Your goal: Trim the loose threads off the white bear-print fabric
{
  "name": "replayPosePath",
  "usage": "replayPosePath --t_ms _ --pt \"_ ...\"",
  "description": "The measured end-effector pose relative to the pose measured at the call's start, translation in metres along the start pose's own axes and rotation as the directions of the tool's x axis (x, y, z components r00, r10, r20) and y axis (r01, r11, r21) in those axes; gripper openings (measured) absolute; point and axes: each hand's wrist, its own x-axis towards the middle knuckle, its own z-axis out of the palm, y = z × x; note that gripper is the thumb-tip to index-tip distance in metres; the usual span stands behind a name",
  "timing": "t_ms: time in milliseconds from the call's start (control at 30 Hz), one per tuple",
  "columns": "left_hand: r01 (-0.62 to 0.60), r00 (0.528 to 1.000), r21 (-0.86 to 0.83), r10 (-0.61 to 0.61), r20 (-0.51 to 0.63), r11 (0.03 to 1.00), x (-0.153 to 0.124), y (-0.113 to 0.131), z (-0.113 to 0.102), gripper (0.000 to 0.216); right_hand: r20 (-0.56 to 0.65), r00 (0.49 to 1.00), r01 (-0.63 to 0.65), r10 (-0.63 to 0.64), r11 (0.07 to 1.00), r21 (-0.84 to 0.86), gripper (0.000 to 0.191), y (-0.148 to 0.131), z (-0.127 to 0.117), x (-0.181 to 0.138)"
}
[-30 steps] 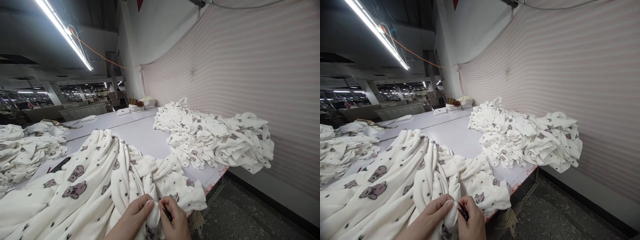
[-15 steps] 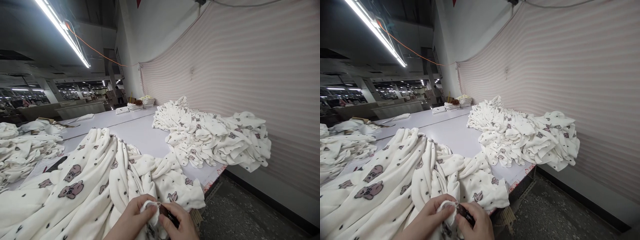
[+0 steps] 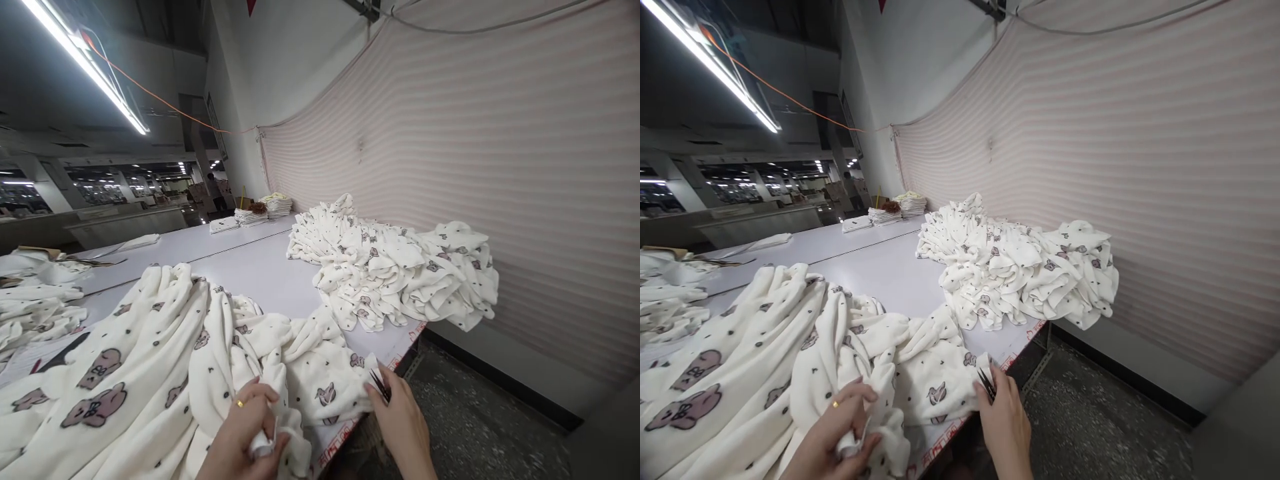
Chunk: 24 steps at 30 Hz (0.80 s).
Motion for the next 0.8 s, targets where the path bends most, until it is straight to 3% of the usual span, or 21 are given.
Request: replayPosePath --t_ms 67,167,267,333,433,533,600,633,667,733,800 --pt "0.093 0.993 -0.132 -0.083 0.079 0.987 0.006 0.004 -0.001 0.023 0.062 0.998 0.03 -0.032 0.999 0.039 0.03 0.002 -0.002 0.0" --pt "0.272 0.935 -0.186 -0.214 0.281 0.944 0.017 0.012 0.001 0.009 0.108 0.989 0.057 -0.102 0.932 0.358 0.034 -0.009 0.019 -0.025" --pt "0.353 0.859 -0.178 -0.243 0.451 0.919 0.023 0.019 0.009 0.049 0.189 0.977 -0.048 -0.102 0.755 0.654 0.046 -0.024 0.047 -0.061" --pt "0.384 0.843 -0.152 -0.279 0.46 0.911 0.024 0.02 0.013 0.042 0.223 0.968 -0.082 -0.117 0.691 0.719 0.054 -0.029 0.056 -0.076" --pt "0.414 0.851 -0.091 -0.349 0.393 0.906 0.022 0.02 0.016 0.025 0.132 0.977 0.042 -0.166 0.763 0.645 0.049 -0.032 0.045 -0.078" --pt "0.399 0.866 -0.123 -0.329 0.378 0.909 0.02 0.019 0.014 0.029 0.021 0.925 0.339 -0.379 0.85 0.402 0.041 -0.042 0.021 -0.065" --pt "0.376 0.887 -0.192 -0.292 0.358 0.906 0.019 0.019 0.012 0.038 0.139 0.833 0.5 -0.535 0.837 0.221 0.049 -0.054 0.01 -0.056" --pt "0.364 0.901 -0.231 -0.279 0.332 0.902 0.019 0.019 0.009 0.044 0.226 0.804 0.534 -0.551 0.835 0.136 0.047 -0.06 0.008 -0.052" --pt "0.348 0.917 -0.264 -0.268 0.294 0.899 0.018 0.019 0.007 0.046 0.294 0.801 0.529 -0.522 0.846 0.062 0.04 -0.065 0.009 -0.048" --pt "0.323 0.937 -0.274 -0.267 0.224 0.906 0.014 0.019 0.003 0.032 0.303 0.861 0.422 -0.408 0.907 0.022 0.018 -0.071 0.014 -0.04" --pt "0.334 0.928 -0.201 -0.283 0.242 0.921 0.007 0.019 0.002 0.015 0.239 0.94 0.19 -0.244 0.955 0.229 0.015 -0.071 0.024 -0.036"
